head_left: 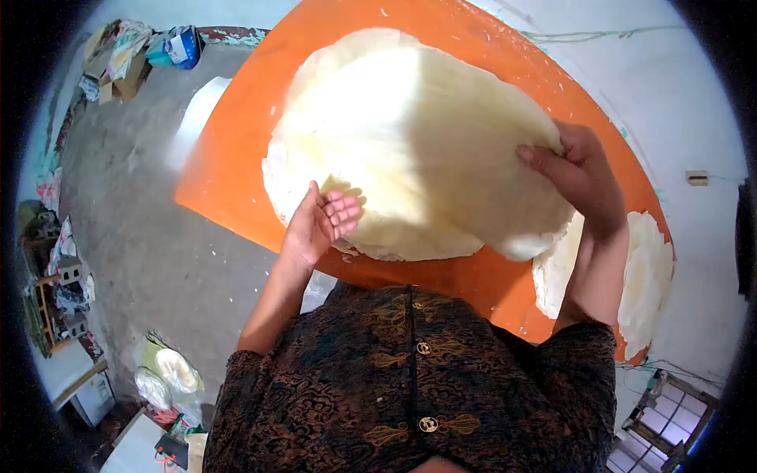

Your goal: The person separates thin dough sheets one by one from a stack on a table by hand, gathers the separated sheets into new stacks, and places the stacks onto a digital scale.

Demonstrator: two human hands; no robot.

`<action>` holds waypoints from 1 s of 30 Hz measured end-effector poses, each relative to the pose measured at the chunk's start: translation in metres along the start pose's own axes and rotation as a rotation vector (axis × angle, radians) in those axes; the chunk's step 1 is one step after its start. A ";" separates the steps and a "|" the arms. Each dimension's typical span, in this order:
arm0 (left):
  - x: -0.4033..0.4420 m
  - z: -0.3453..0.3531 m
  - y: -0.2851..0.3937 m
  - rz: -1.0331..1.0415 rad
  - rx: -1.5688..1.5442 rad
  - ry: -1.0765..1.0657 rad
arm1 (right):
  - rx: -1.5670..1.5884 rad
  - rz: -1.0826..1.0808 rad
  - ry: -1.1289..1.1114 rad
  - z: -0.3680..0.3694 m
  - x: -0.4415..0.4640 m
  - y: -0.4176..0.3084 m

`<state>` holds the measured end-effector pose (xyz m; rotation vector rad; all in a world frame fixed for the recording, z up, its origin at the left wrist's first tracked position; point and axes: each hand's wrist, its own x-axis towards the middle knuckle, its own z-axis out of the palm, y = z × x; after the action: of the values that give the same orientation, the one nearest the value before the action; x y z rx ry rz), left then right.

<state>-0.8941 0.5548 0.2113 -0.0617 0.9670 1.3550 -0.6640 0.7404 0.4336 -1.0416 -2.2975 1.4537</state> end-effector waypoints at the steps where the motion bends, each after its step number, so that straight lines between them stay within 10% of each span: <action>1: 0.004 0.003 0.002 -0.004 -0.084 -0.032 | 0.055 0.026 -0.015 0.000 0.001 0.001; 14: 0.024 0.012 0.001 0.382 0.169 -0.153 | 0.138 0.050 -0.034 -0.013 0.008 -0.012; 22: 0.022 0.033 0.015 -0.047 0.805 0.247 | -0.151 0.063 0.214 -0.063 0.018 -0.014; 25: 0.009 0.052 0.029 0.329 0.356 -0.065 | -0.334 -0.017 0.455 -0.096 0.019 -0.035; 30: 0.025 -0.008 0.001 0.245 0.408 0.306 | -0.409 -0.228 0.570 -0.126 0.013 -0.074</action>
<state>-0.9015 0.5700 0.1915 0.1687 1.5346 1.3663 -0.6388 0.8179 0.5554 -1.0701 -2.2138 0.5136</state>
